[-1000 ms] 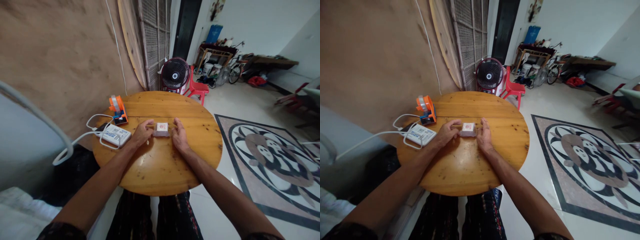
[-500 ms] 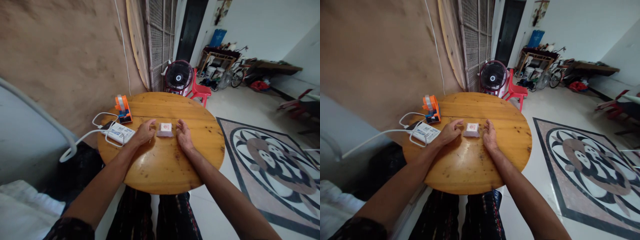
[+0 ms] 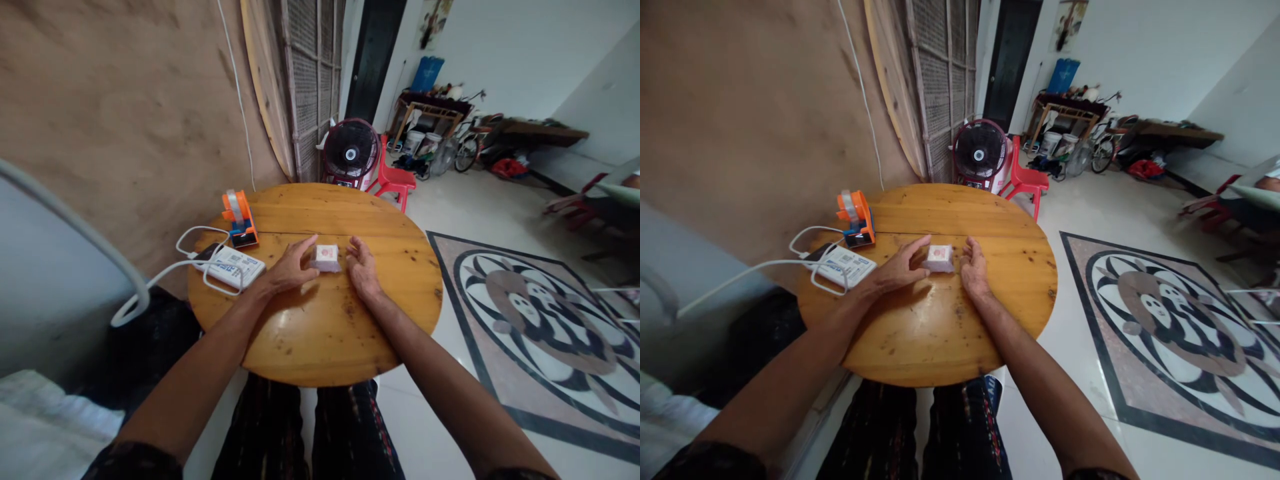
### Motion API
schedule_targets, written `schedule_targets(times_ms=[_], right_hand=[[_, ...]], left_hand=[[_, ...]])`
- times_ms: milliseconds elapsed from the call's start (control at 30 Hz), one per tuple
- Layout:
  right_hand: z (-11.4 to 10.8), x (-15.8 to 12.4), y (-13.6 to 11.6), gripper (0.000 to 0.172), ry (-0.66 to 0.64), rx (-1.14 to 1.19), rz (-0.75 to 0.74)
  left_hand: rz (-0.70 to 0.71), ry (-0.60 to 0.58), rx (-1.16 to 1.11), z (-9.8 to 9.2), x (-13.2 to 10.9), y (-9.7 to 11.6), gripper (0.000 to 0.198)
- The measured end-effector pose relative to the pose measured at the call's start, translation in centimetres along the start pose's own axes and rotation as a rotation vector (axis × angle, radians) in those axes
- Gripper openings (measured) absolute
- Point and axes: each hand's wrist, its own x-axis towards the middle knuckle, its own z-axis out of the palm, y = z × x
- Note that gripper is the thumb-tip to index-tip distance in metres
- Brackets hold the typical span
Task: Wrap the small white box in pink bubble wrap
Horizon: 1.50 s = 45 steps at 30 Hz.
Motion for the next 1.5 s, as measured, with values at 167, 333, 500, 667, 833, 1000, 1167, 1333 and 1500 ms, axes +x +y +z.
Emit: schedule_targets(times_ms=[167,333,500,667,833,1000,1167,1333,1500], right_hand=[[0.2,-0.4,-0.8,0.063,-0.075,0.06,0.013],[0.6,-0.6,-1.2,0.055,-0.1,0.085,0.046],[0.9,-0.4,-0.9,0.044,-0.079,0.061,0.023],[0.9,-0.3,-0.5,0.034,-0.053,0.009,-0.024],[0.9,-0.5,-0.4,0.04,-0.043,0.01,-0.039],[0.9,-0.6,-0.7,0.04,-0.131,-0.015,-0.004],[0.7,-0.7,-1.5,0.024,-0.182,-0.002,-0.037],[0.6,-0.8,-2.0,0.024,-0.229,-0.005,-0.041],[0.7,-1.0,-1.9,0.038,-0.185,-0.113,-0.096]], left_hand=[[0.041,-0.03,-0.018,0.8,0.2,-1.0,0.089],[0.036,0.002,-0.193,1.4,0.5,-2.2,0.081],[0.036,-0.023,-0.298,1.4,0.6,-2.0,0.081],[0.023,-0.05,-0.338,1.1,0.4,-1.3,0.081],[0.003,-0.052,-0.271,0.6,0.3,-1.0,0.081],[-0.017,-0.044,-0.278,0.8,0.4,-1.4,0.076],[0.028,-0.027,-0.262,1.0,0.5,-2.1,0.062],[0.036,-0.073,-0.221,0.4,0.3,-1.7,0.056],[0.025,-0.073,-0.207,0.3,0.1,-0.9,0.06]])
